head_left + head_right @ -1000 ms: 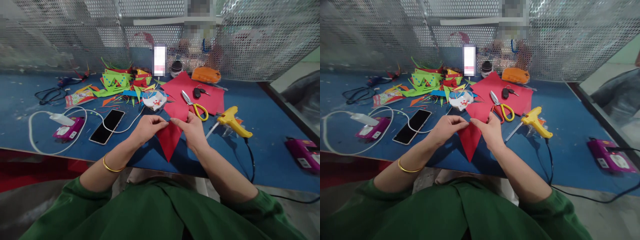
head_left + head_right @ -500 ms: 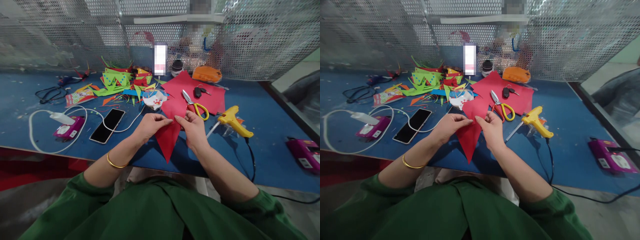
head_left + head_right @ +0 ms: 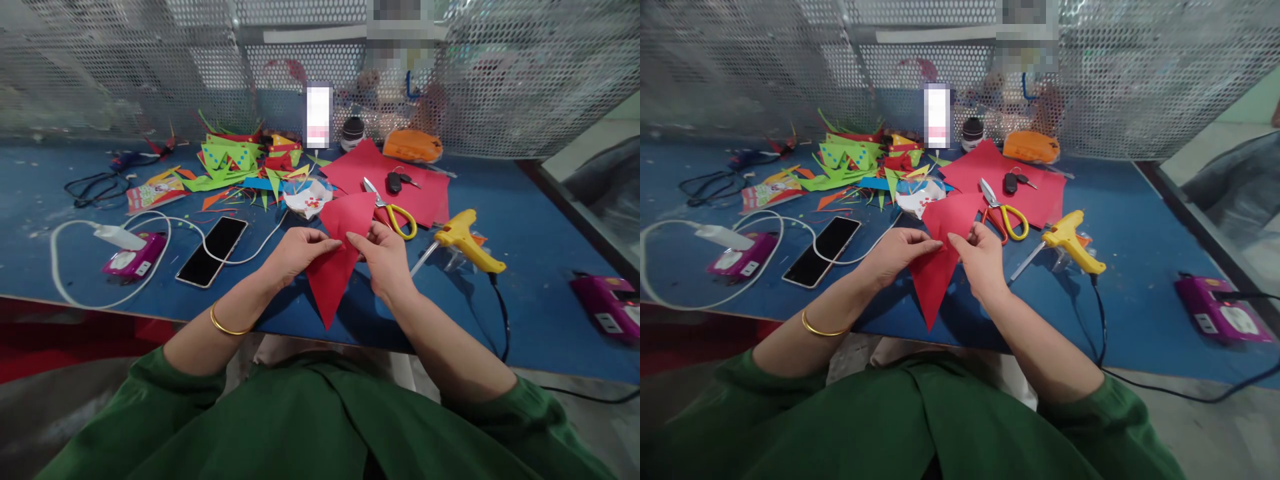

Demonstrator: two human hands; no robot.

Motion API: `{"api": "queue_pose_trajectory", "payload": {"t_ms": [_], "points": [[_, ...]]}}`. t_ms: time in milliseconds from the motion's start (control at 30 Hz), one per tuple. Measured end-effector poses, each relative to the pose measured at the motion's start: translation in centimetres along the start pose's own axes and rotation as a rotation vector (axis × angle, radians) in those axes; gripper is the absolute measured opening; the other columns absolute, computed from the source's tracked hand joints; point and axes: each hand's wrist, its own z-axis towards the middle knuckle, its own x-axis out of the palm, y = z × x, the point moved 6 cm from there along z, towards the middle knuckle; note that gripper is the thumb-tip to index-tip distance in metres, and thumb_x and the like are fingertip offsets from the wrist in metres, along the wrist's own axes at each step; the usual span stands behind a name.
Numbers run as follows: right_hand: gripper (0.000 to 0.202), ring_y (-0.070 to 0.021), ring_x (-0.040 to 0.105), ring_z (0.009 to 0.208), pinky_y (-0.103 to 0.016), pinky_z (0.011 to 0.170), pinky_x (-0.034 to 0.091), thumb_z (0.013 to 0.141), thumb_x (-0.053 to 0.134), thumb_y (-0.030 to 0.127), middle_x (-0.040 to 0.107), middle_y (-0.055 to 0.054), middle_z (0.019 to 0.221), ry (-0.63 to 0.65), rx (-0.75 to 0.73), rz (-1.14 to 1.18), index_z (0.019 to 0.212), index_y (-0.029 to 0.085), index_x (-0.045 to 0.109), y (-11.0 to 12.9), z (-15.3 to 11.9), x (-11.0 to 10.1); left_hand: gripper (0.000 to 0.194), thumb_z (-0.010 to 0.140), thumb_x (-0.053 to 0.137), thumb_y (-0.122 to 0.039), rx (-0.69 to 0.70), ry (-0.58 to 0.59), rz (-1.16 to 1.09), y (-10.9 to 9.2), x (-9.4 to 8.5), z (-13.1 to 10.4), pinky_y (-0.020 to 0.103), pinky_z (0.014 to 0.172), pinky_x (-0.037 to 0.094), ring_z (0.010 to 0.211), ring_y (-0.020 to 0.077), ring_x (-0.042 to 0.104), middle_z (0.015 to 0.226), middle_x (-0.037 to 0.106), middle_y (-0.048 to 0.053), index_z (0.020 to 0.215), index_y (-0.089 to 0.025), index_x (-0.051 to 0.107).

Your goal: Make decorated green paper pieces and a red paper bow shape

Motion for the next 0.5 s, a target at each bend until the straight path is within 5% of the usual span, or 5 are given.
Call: {"api": "queue_pose_trajectory", "payload": {"t_ms": [500], "points": [[0.024, -0.0145, 0.056, 0.062, -0.030, 0.055, 0.045, 0.073, 0.070, 0.040, 0.064, 0.002, 0.069, 0.056, -0.057, -0.124, 0.087, 0.022, 0.063, -0.29, 0.41, 0.39, 0.023, 0.075, 0.077, -0.035, 0.045, 0.055, 0.026, -0.53, -0.37, -0.40, 0.023, 0.053, 0.039, 0.054, 0.0101, 0.053, 0.063, 0.066, -0.001, 0.069, -0.017, 0.065]]}}
